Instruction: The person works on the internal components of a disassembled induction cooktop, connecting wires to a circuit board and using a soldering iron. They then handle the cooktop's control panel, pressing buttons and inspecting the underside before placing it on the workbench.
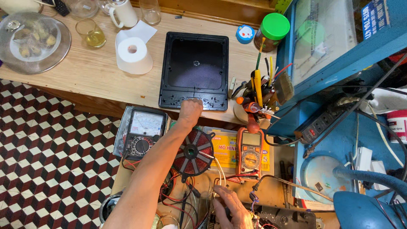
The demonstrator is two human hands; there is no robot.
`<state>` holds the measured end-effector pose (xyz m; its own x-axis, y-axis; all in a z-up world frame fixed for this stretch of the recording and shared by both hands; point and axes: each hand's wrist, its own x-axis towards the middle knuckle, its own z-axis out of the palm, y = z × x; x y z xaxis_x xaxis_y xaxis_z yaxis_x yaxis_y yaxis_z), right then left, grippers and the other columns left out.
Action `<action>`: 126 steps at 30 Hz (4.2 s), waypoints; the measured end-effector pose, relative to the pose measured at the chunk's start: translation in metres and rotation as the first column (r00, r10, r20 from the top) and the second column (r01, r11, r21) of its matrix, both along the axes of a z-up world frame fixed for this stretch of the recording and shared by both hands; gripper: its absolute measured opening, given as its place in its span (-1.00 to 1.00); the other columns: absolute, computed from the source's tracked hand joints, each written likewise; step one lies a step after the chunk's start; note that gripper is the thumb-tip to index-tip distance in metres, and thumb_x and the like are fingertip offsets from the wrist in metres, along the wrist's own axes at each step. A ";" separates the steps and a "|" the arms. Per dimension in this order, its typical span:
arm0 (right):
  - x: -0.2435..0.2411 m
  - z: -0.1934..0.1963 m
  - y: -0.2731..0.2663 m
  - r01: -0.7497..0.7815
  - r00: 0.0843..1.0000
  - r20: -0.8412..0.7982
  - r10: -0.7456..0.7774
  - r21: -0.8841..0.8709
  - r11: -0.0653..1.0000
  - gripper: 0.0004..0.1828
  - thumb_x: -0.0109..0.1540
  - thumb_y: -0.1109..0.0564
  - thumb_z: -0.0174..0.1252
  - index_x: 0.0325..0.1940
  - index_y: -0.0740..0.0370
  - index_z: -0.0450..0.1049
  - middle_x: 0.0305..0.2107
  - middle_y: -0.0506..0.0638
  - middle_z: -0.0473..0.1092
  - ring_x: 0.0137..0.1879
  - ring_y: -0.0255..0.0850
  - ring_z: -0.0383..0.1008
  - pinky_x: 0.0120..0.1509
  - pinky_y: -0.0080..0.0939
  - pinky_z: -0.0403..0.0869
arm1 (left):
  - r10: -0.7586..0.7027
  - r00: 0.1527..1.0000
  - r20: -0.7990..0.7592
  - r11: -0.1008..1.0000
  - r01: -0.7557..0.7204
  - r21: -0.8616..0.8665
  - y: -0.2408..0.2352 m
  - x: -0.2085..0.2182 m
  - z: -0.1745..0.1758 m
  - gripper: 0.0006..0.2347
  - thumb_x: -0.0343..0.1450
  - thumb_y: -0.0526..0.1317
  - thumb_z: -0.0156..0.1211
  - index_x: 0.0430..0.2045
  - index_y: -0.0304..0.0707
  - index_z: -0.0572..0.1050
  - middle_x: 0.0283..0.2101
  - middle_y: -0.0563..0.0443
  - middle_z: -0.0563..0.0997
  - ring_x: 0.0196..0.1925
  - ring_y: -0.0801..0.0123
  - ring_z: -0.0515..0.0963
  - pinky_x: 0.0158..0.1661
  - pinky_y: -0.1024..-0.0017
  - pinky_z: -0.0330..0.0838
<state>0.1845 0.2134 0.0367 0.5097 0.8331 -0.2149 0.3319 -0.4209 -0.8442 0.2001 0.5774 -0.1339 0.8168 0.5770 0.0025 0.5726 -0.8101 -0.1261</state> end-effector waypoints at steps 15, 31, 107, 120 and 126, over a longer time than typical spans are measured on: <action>-0.002 0.026 -0.002 0.105 0.992 -0.052 -0.112 -0.130 0.986 -0.59 0.20 0.22 0.21 0.14 0.08 0.56 0.04 -0.02 0.56 0.11 -0.25 0.66 0.20 -0.22 0.57 | 0.037 0.999 -0.008 0.980 -0.035 0.196 0.009 -0.020 0.051 -0.63 0.15 -0.21 0.41 -0.21 -0.15 0.44 -0.24 0.07 0.54 -0.11 0.31 0.57 -0.28 0.31 0.48; -0.001 0.006 -0.027 0.091 0.996 0.000 -0.091 -0.066 0.994 -0.53 0.15 0.24 0.27 0.17 0.11 0.55 0.01 -0.03 0.57 -0.04 -0.28 0.65 0.09 -0.28 0.61 | -0.274 0.787 0.552 0.931 0.074 0.356 0.078 0.012 0.165 -0.86 0.22 -0.28 0.32 -0.40 -0.20 0.61 -0.09 -0.06 0.61 0.05 0.10 0.56 -0.06 0.14 0.48; -0.139 0.091 -0.549 0.929 0.314 -0.918 -0.241 0.245 0.277 -0.70 0.26 0.31 0.23 0.08 0.37 0.48 -0.05 0.10 0.53 0.07 -0.09 0.59 0.31 -0.07 0.58 | 0.604 0.743 -0.290 -0.687 0.300 -0.662 -0.779 -0.315 0.257 -0.59 0.27 -0.27 0.38 -0.01 -0.37 0.46 -0.03 -0.05 0.62 0.00 0.31 0.63 0.02 0.26 0.56; -0.113 0.080 -0.563 0.937 0.259 -0.946 -0.194 0.198 0.287 -0.68 0.27 0.26 0.22 0.10 0.40 0.46 -0.01 0.12 0.51 0.11 -0.08 0.58 0.32 -0.07 0.57 | 0.707 0.617 -0.346 -0.677 0.448 -0.584 -0.814 -0.283 0.240 -0.68 0.33 -0.28 0.35 -0.06 -0.35 0.50 -0.07 0.00 0.61 -0.02 0.40 0.59 0.03 0.34 0.55; -0.109 0.083 -0.564 0.947 0.231 -0.945 -0.231 0.163 0.278 -0.65 0.23 0.24 0.21 0.09 0.36 0.47 -0.02 0.10 0.52 0.10 -0.11 0.59 0.30 -0.09 0.59 | 0.731 0.604 -0.319 -0.646 0.460 -0.610 -0.818 -0.274 0.236 -0.64 0.31 -0.29 0.38 -0.03 -0.37 0.49 -0.05 -0.03 0.61 0.01 0.40 0.59 0.10 0.41 0.51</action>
<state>0.0757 -0.3510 0.1199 0.8577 0.3143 -0.4069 -0.5121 0.5929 -0.6215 -0.0743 -0.2405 0.1024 0.7569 0.2247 -0.6137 0.0554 0.9135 0.4029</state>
